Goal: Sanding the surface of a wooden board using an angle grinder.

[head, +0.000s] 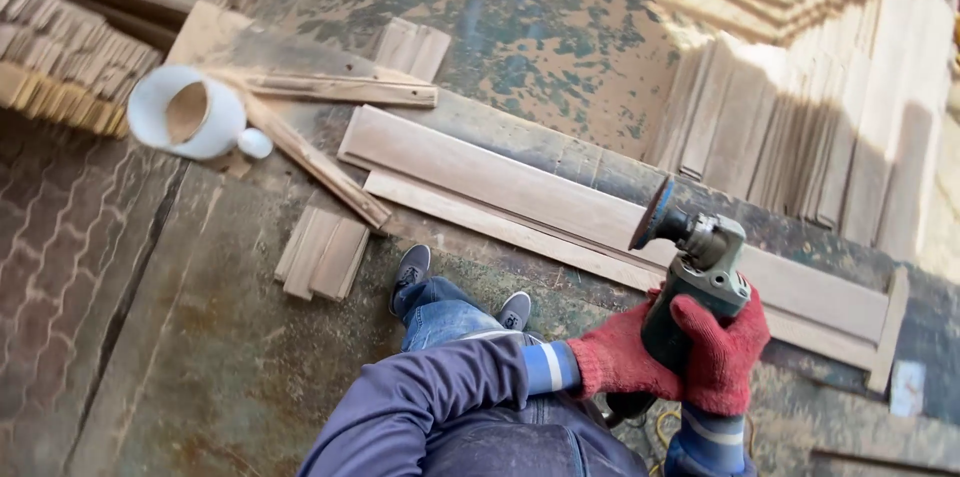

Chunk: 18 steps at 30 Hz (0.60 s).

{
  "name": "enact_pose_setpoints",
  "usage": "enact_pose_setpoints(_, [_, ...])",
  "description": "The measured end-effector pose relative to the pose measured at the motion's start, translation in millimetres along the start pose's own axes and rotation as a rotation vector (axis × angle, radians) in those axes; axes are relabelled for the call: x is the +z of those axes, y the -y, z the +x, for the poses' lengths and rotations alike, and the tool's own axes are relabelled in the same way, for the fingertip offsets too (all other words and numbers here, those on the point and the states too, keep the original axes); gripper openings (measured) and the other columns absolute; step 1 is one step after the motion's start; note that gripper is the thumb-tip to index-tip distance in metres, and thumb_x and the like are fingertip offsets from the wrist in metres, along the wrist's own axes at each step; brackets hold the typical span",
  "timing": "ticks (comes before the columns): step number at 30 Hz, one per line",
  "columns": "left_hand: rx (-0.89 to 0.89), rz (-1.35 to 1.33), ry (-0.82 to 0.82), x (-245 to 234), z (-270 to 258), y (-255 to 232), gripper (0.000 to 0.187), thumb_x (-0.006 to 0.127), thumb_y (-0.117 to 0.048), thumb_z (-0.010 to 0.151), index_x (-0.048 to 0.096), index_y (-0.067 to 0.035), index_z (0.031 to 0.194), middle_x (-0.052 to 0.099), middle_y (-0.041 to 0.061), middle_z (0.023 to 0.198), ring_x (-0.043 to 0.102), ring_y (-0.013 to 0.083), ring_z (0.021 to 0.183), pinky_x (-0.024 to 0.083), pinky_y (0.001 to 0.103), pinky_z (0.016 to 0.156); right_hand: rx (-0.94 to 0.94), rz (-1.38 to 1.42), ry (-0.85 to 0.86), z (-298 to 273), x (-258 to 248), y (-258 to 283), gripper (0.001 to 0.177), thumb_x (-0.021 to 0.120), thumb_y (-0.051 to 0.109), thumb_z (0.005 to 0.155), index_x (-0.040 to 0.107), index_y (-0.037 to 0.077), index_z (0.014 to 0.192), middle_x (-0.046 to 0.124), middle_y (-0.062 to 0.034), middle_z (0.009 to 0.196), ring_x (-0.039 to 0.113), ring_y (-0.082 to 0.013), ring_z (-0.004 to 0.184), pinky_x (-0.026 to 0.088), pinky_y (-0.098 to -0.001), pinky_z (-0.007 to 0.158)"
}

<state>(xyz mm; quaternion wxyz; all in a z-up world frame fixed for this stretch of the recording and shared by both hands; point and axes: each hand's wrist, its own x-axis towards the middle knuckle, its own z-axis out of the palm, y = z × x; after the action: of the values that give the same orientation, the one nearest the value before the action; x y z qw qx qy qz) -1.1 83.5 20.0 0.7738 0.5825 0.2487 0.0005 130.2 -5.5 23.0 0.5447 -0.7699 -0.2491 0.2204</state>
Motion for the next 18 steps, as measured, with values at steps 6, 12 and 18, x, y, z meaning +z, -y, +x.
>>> enact_pose_setpoints(6, [-0.019, -0.011, 0.164, -64.0, -25.1, -5.2, 0.094, 0.08, -0.035, 0.052, 0.055, -0.011, 0.14, 0.068, 0.012, 0.13, 0.067, 0.0254, 0.116, 0.053, 0.037, 0.102, -0.005, -0.052, -0.066, -20.5, 69.4, 47.1, 0.065, 0.076, 0.015, 0.076, 0.053, -0.005, 0.134, 0.067, -0.0213, 0.114, 0.067, -0.0274, 0.094, 0.058, -0.0392, 0.083])
enact_pose_setpoints(12, [-0.001, -0.173, 0.442, -126.5, -45.3, 33.4, 0.082, 0.088, -0.024, 0.053, 0.062, -0.007, 0.129, 0.071, 0.009, 0.113, 0.068, 0.0223, 0.102, 0.057, 0.039, 0.095, 0.115, 0.363, -0.059, -103.3, 146.2, 75.0, 0.111, 0.073, 0.046, 0.067, 0.031, 0.007, 0.161, 0.049, -0.0162, 0.149, 0.054, -0.0319, 0.127, 0.048, -0.0489, 0.102])
enact_pose_setpoints(18, [-0.097, 0.033, 0.478, -158.1, -56.1, 44.2, 0.093, 0.085, -0.034, 0.048, 0.058, -0.004, 0.131, 0.069, 0.014, 0.122, 0.066, 0.028, 0.113, 0.054, 0.042, 0.102, 0.418, 0.558, 0.079, -147.6, 156.2, 32.7, 0.12, 0.075, 0.03, 0.057, 0.027, 0.01, 0.165, 0.051, -0.0199, 0.154, 0.053, -0.0353, 0.134, 0.041, -0.0505, 0.109])
